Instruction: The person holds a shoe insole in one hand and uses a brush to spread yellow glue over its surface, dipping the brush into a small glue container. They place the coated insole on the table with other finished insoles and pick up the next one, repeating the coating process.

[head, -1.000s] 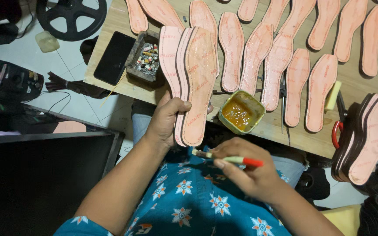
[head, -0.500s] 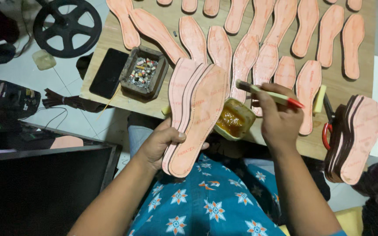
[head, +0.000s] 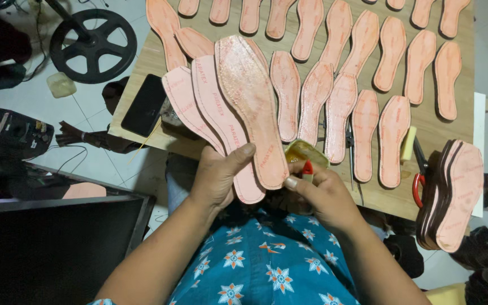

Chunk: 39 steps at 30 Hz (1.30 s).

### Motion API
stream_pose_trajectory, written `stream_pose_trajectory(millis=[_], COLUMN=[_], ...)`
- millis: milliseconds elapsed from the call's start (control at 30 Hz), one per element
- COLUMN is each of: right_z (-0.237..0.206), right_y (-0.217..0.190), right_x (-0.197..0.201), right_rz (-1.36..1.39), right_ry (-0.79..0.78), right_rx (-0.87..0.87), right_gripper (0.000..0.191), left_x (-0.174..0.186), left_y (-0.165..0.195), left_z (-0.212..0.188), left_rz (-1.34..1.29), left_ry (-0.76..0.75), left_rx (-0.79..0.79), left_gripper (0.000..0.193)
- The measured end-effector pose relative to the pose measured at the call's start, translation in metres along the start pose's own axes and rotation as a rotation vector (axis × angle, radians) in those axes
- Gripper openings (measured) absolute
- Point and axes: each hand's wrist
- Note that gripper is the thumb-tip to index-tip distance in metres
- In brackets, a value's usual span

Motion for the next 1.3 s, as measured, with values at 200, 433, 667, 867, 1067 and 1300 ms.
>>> stream_pose_trajectory(millis=[200, 433, 667, 867, 1067, 1300], right_z=[0.004, 0.042, 0.167, 0.303, 0.433, 0.520], right_y=[0.000, -0.017, -0.037, -0.049, -0.073, -0.086], right_x=[0.001, 0.025, 0.046, 0.030, -0.010, -0.053], right_rz=[0.183, 0.120, 0.139, 0.126, 0.277, 0.275], right_ry=[0.072, 0.224, 0.270, 0.226, 0.222, 0.350], right_rx=[-0.091, 0.105, 0.103, 0.148, 0.213, 0.196], right_gripper=[0.026, 0.021, 0.011, 0.012, 0.012, 0.015], left_x=[0.022, 0.070, 0.101, 0.141, 0.203, 0.213], left_y=[-0.009, 0.003, 0.009, 0.016, 0.038, 0.064], left_z=[-0.002, -0.007, -0.023, -0.024, 0.006, 0.046], left_rz=[0.138, 0.141, 0.077, -0.009, 0.125, 0.052], left_ry=[0.021, 0.271, 0.343, 0.453, 0.575, 0.813], left_rx=[-0.049, -0.026, 0.089, 0.109, 0.223, 0.326], left_gripper=[0.067, 0.046, 0.045, 0.051, 0.056, 0.055])
Point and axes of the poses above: each hand's wrist, its own z-axis towards the middle knuckle, its own x-axis out of the back of the hand, y = z × x, and after that the axes turned 14 degrees about x, right-handed
